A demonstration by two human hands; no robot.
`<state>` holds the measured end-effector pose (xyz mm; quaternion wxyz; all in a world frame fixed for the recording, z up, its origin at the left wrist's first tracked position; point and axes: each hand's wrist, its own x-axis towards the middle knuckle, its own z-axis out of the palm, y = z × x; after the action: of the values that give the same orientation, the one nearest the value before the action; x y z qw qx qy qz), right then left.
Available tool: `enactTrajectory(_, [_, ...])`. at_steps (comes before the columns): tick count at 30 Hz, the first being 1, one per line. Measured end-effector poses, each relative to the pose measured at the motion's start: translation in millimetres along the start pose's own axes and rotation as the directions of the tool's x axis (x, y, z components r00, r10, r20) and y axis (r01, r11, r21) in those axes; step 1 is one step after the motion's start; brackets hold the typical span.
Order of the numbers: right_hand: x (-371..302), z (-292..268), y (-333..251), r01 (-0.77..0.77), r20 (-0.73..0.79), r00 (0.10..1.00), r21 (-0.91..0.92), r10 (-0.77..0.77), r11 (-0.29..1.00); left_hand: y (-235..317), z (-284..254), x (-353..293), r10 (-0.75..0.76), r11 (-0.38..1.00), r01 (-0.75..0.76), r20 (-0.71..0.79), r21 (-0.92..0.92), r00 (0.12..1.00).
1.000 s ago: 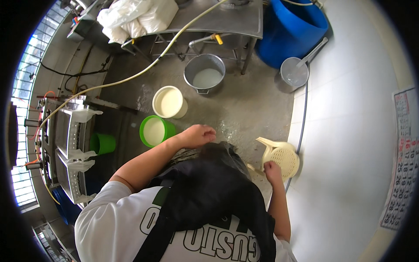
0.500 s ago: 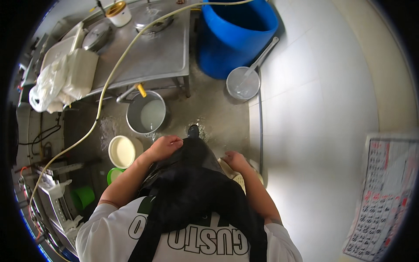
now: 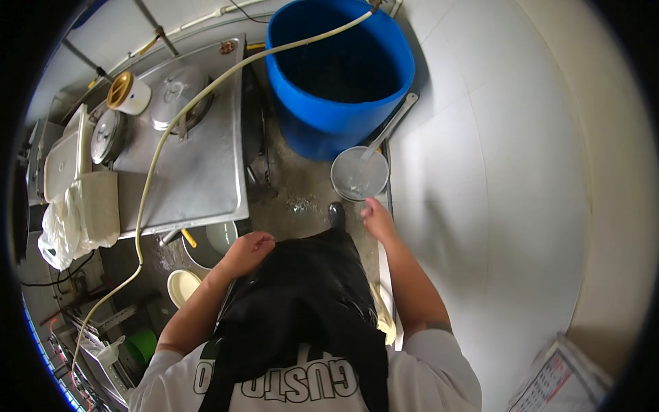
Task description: The person washes beans in a large bowl by hand under running water from a hose, then uses a strainer to scoop the beans out and place them into another bowl.
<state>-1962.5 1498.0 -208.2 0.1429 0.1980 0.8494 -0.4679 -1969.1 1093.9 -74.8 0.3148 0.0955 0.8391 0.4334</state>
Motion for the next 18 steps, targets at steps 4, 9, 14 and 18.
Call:
enactTrajectory(4, [184,-44,53,-0.149,-0.022,0.988,0.081,0.151,0.985,22,7,58,-0.114,0.993,0.113,-0.042,-0.027,0.993])
enactTrajectory(9, [344,-94,30,-0.307,-0.158,0.89,0.484,0.427,0.819,61,30,136,-0.254,0.96,0.254,0.016,-0.121,0.967])
enactTrajectory(14, [393,-87,65,-0.254,-0.107,0.921,0.564,0.375,0.786,95,80,250,-0.188,0.947,0.222,0.157,-0.233,0.969])
enactTrajectory(18, [307,-45,68,0.126,-0.195,0.973,0.003,-0.123,0.992,118,112,322,-0.322,0.682,0.452,0.32,-0.574,0.891])
